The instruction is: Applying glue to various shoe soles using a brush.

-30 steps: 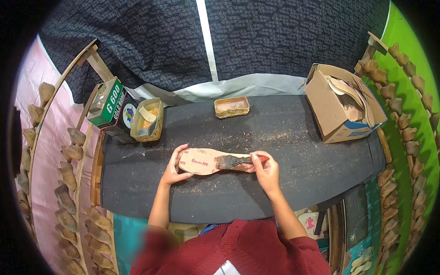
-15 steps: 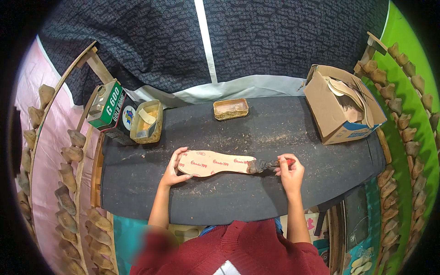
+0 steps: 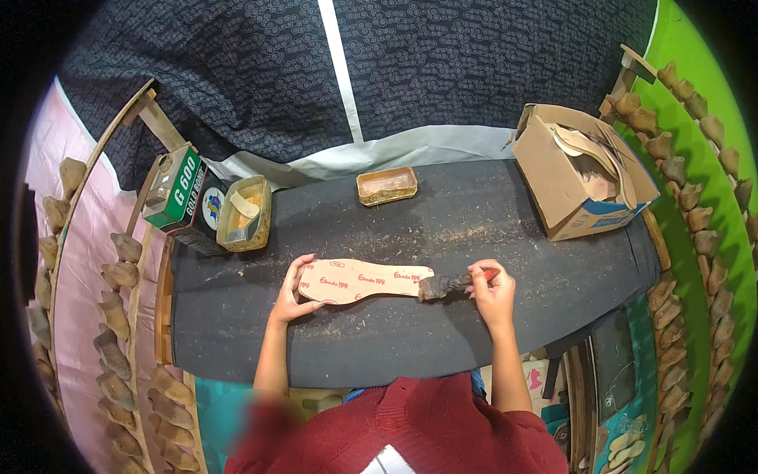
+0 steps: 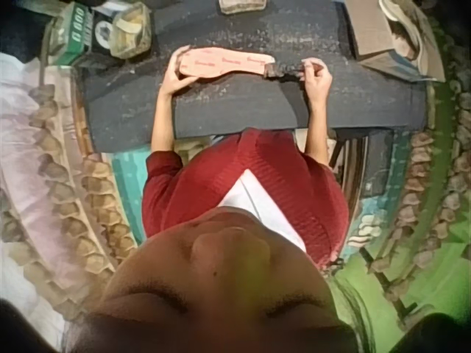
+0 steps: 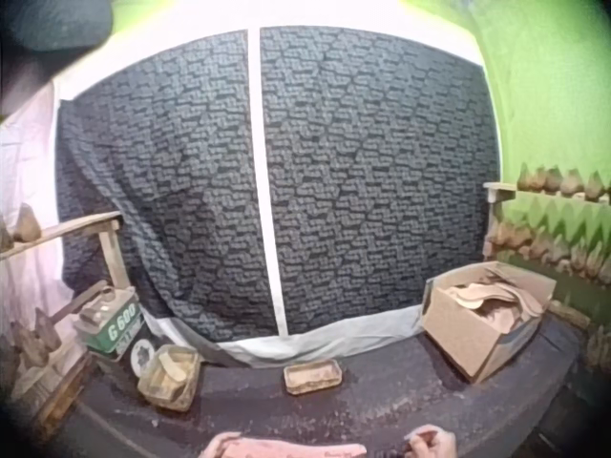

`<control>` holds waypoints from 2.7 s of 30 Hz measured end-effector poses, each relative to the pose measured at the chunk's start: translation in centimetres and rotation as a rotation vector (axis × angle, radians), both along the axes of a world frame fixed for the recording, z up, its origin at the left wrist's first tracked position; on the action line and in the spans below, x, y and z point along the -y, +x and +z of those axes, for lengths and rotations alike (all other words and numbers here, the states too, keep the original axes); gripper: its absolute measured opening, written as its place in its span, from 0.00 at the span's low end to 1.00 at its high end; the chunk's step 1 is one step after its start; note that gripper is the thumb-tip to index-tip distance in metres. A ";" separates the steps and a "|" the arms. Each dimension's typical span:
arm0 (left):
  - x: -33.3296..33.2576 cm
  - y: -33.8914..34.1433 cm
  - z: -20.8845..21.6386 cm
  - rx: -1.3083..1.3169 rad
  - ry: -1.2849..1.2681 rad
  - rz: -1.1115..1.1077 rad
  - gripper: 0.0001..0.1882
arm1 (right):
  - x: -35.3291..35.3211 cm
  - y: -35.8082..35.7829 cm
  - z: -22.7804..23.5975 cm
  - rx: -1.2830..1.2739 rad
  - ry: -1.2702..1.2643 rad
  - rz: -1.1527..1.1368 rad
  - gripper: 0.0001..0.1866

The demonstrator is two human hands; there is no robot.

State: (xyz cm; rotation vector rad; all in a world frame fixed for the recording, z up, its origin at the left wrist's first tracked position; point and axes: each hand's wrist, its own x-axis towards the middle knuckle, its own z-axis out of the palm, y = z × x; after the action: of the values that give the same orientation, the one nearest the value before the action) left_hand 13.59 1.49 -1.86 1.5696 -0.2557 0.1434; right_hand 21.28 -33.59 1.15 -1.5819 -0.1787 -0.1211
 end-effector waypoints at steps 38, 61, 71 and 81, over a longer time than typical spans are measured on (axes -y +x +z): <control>-0.2 -0.1 0.1 0.033 -0.007 -0.012 0.46 | -3.7 2.3 -0.3 -0.027 0.208 -0.017 0.09; -0.2 -0.1 -0.1 0.027 0.007 0.014 0.46 | -3.8 0.0 -1.4 -0.043 0.139 0.159 0.08; -0.3 0.0 -0.5 0.027 -0.017 0.008 0.46 | 1.4 1.8 -0.1 0.136 -0.153 -0.020 0.05; -0.2 -0.2 -0.1 0.026 -0.019 0.012 0.46 | -1.3 0.7 0.7 0.080 0.093 0.073 0.06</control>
State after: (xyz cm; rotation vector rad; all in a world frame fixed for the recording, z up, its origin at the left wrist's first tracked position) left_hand 13.42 1.67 -1.96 1.5517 -0.2651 0.1749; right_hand 21.96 -32.26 1.87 -1.4774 -0.2898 -0.1342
